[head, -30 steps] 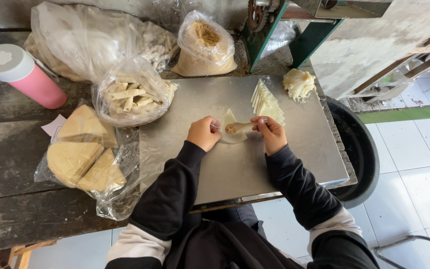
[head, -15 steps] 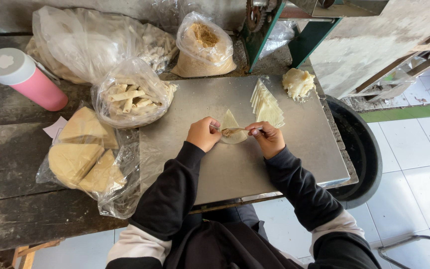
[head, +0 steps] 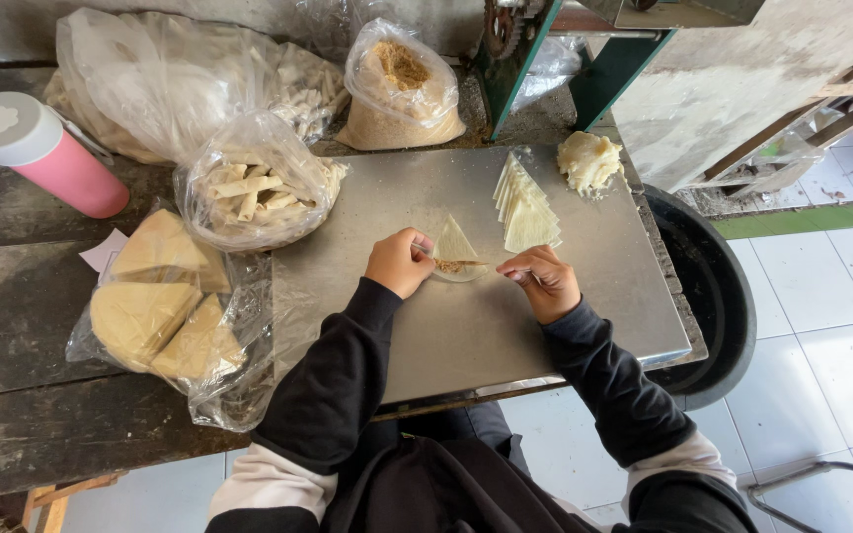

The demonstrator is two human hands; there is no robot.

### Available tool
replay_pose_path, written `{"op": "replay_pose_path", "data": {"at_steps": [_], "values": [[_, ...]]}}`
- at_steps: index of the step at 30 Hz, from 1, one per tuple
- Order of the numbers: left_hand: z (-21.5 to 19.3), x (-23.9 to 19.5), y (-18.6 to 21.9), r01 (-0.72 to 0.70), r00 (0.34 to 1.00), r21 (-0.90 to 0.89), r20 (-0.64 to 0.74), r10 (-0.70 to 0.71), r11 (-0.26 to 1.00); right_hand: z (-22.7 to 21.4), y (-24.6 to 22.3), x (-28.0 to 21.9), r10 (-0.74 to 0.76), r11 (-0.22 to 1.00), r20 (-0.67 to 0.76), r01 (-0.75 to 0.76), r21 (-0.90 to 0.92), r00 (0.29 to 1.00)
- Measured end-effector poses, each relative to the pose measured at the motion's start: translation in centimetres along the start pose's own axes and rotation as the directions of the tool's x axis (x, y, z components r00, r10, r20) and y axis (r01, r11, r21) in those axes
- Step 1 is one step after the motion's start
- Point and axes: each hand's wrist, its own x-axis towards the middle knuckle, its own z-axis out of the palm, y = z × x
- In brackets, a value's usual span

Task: The person assembles spring rolls by placing a triangular wrapper on a metal tray, spooning a grainy filling into the center, and folding the wrapper into a sealed triangular packet. The process is repeated multiple times, with finished rolls stacked on the tray.

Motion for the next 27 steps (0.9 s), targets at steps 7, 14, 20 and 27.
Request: {"op": "replay_pose_path", "data": {"at_steps": [7,14,20,27], "values": [[0.3,0.0,-0.2,-0.038,0.999,0.007,-0.019,0.039,0.999,-0.8,-1.0,-0.6,-0.039,0.998,0.001,0.039,-0.052,0.999],[0.7,0.0,-0.6,-0.09,0.995,-0.003,-0.029,0.09,0.996,-0.7,-1.7,-0.1,-0.045,0.996,-0.029,0.043,-0.078,0.999],[1.1,-0.1,-0.7,-0.115,0.992,-0.001,-0.047,0.115,0.993,-0.4,-2.1,0.5,-0.076,0.991,-0.026,0.072,-0.112,0.997],[2.0,0.1,-1.2,-0.147,0.985,0.004,-0.086,0.147,0.989,-0.2,-0.3,5.5,0.088,0.989,-0.235,-0.057,0.134,0.968]]}}
